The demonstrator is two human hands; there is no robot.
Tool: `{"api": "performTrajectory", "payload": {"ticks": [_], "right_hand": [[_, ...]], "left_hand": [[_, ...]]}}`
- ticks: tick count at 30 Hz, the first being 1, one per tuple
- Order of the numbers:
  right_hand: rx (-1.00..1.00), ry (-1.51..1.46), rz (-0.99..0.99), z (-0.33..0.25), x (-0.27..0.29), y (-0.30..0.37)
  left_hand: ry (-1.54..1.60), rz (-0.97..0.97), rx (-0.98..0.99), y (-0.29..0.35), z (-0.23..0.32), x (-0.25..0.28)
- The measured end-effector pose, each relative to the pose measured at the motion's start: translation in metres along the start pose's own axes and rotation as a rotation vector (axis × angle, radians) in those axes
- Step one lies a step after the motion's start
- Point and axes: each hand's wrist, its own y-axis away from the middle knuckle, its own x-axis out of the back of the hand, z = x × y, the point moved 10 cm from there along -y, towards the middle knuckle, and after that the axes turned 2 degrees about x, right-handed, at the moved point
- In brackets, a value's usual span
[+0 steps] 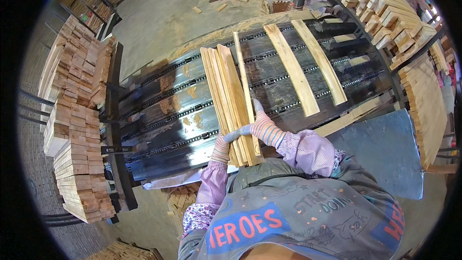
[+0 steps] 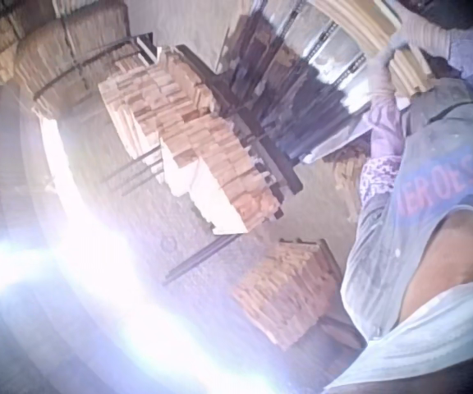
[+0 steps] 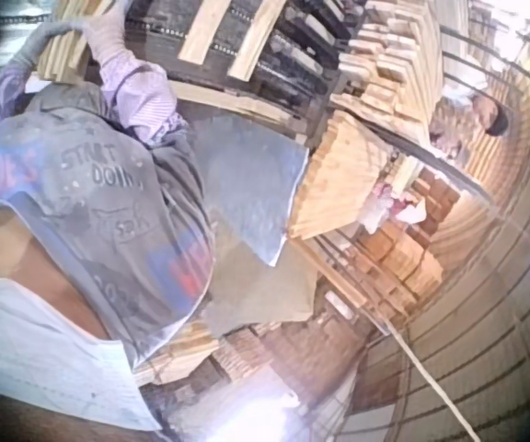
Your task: The person picks up wooden planks from a conveyor belt and stacks them on a nearby pile. The person handles the planks one at a time, placing them in a neat stack.
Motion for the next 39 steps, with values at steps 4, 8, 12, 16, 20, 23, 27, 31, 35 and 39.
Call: {"api": "performTrajectory", "payload": {"ticks": [4,8,12,16,20,23,27,31,35,39], "right_hand": [[0.050,0.189,0.021,0.013,0.009,-0.011],[0.128,0.041,-0.019,-0.003,0.007,-0.011],[0.232,-0.305,-0.169,-0.021,0.026,-0.012],[0.309,-0.372,-0.135,-0.030,0.100,0.002],[0.385,-0.139,0.113,-0.020,0.184,0.022],[0.457,0.084,0.301,-0.015,0.239,0.028],[0.304,0.787,0.647,-0.008,0.298,0.043],[0.528,0.917,0.555,-0.071,0.242,0.060],[0.733,1.143,0.304,-0.134,0.148,0.053],[1.128,1.492,0.026,-0.161,0.062,0.031]], "left_hand": [[-0.024,-0.098,-0.086,0.015,0.020,-0.037],[0.060,-0.072,-0.050,0.035,0.038,-0.055],[0.342,-0.139,-0.046,0.047,0.037,-0.057],[0.434,-0.078,-0.049,0.067,0.039,-0.043],[0.422,-0.135,-0.063,0.082,0.057,-0.057],[0.354,-0.173,-0.057,0.078,0.058,-0.056],[0.341,-0.207,-0.029,0.071,0.058,-0.067],[0.381,-0.279,-0.019,0.076,0.068,-0.097],[0.288,-0.331,0.102,0.074,0.064,-0.109],[0.246,-0.381,0.068,0.101,0.079,-0.133]]}}
